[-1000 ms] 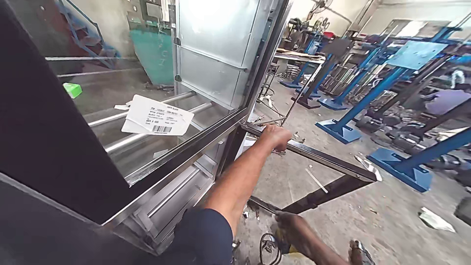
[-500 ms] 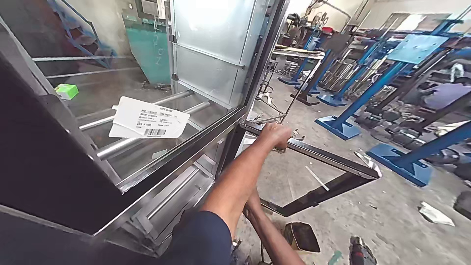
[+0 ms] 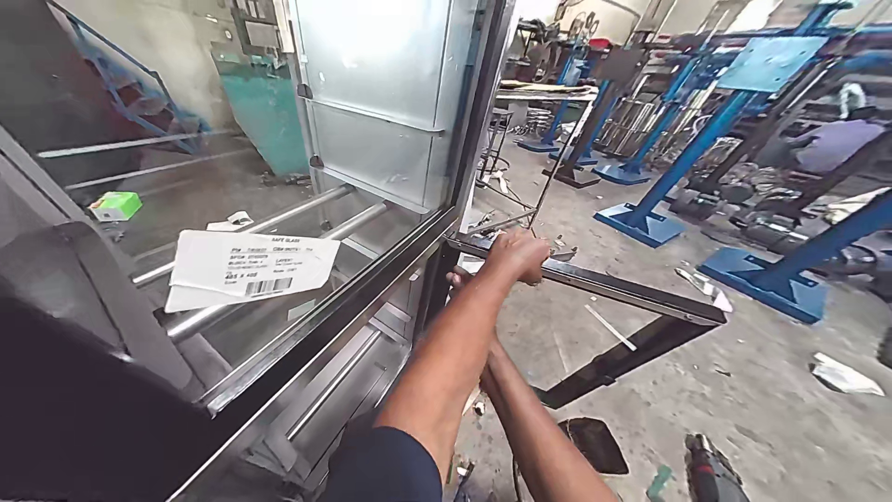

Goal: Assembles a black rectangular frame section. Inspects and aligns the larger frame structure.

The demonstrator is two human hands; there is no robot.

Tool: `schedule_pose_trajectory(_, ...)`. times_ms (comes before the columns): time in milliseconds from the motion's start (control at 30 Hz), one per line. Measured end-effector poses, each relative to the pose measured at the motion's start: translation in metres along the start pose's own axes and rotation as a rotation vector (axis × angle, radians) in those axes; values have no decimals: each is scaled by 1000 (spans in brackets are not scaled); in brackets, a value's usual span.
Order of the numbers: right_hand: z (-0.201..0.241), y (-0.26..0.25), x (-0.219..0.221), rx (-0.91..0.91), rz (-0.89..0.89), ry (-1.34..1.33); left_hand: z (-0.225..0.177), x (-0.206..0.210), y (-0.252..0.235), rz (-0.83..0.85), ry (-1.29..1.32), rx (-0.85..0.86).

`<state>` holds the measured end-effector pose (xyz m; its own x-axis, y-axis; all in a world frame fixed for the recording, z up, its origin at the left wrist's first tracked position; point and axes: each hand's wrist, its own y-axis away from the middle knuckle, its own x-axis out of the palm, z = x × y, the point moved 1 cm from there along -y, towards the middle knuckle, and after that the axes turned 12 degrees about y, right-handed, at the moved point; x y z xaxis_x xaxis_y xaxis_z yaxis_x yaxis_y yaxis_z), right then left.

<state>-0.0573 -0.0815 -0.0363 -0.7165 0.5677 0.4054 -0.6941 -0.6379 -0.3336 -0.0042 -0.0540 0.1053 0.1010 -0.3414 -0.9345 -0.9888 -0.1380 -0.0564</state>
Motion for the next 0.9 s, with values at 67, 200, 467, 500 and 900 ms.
schedule_pose_trajectory(67, 75, 12, 50, 313, -318, 359, -1, 0, 1, 2, 0, 5)
schedule_pose_trajectory(200, 50, -37, 41, 323, -113, 866, 2, 1, 0, -5, -1, 2)
schedule_pose_trajectory(467, 84, -43, 61, 457, -38, 1153, 1, 0, 1, -5, 10, -2)
schedule_pose_trajectory(500, 85, -45, 64, 474, -87, 1083, 2, 0, 1, 2, 1, -2)
schedule_pose_trajectory(900, 54, -28, 70, -20, -432, 817, 4, 2, -2, 3, 13, 9)
